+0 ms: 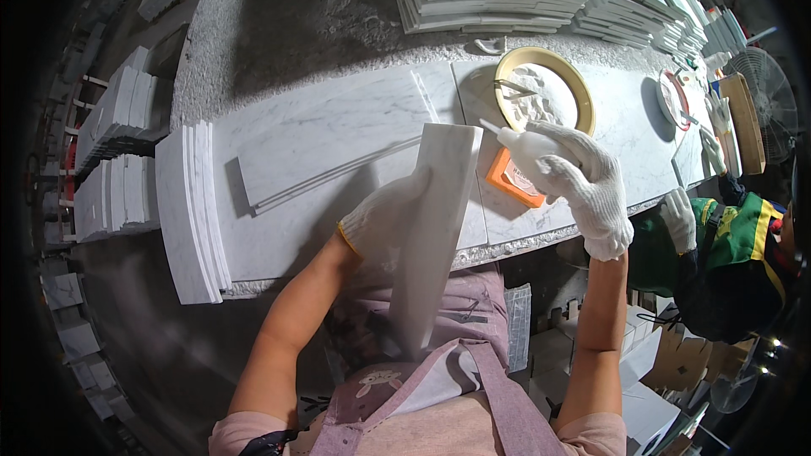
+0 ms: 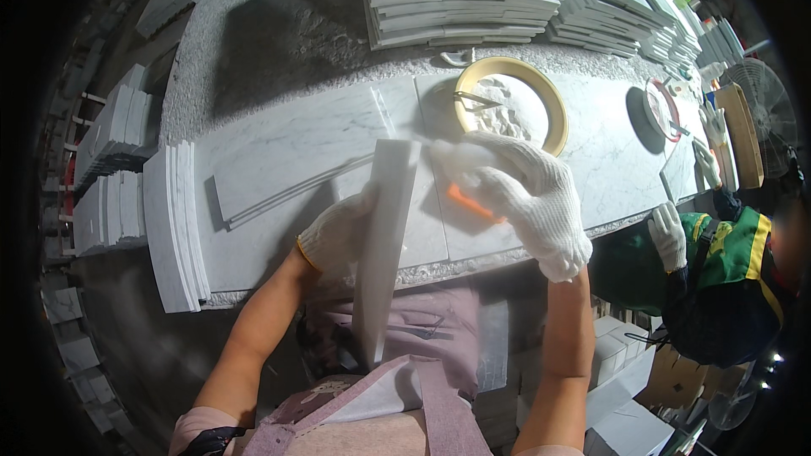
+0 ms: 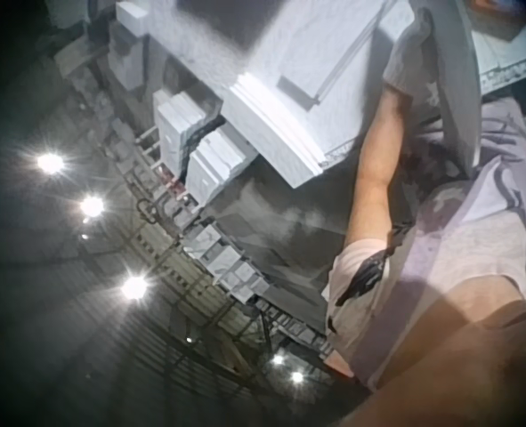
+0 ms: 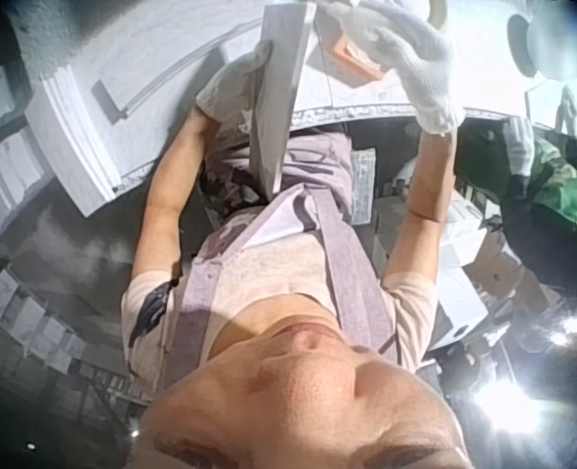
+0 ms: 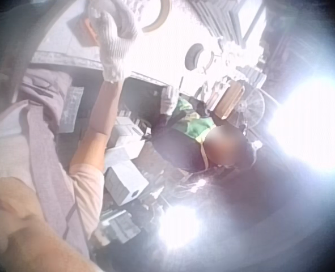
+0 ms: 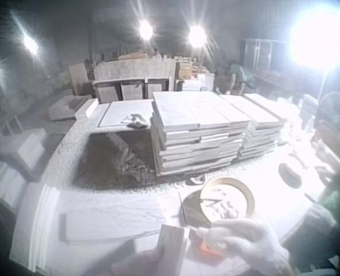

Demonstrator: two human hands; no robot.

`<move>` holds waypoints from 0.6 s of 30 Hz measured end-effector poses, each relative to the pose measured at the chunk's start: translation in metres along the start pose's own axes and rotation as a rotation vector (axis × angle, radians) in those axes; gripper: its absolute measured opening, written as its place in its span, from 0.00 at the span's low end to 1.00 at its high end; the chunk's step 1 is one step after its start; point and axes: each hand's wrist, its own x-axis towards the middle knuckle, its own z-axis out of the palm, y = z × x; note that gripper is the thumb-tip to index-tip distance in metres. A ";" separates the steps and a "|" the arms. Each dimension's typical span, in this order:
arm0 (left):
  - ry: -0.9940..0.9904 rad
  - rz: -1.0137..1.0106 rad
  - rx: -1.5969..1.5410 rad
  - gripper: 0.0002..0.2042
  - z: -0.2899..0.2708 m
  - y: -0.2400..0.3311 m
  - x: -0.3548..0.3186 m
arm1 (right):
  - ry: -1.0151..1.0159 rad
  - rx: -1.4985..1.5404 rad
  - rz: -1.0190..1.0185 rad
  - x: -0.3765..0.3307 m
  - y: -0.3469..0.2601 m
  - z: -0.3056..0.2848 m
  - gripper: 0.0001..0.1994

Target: The person applies a white paste to the edges of rectangular tiles using a small spatula, then smooths the edges with a sponge. The person repeats this process on multiple tiles, stacking the finished pieces on the table.

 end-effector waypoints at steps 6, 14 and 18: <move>-0.015 -0.005 0.174 0.28 0.002 0.006 0.000 | 0.124 0.616 0.021 -0.030 0.048 -0.018 0.42; 0.091 -0.207 -0.162 0.23 -0.003 0.000 0.003 | 0.549 0.532 -0.024 -0.062 0.139 -0.059 0.30; 0.008 -0.171 -0.268 0.22 -0.003 0.000 0.008 | 0.749 0.070 -0.020 -0.048 0.166 -0.067 0.19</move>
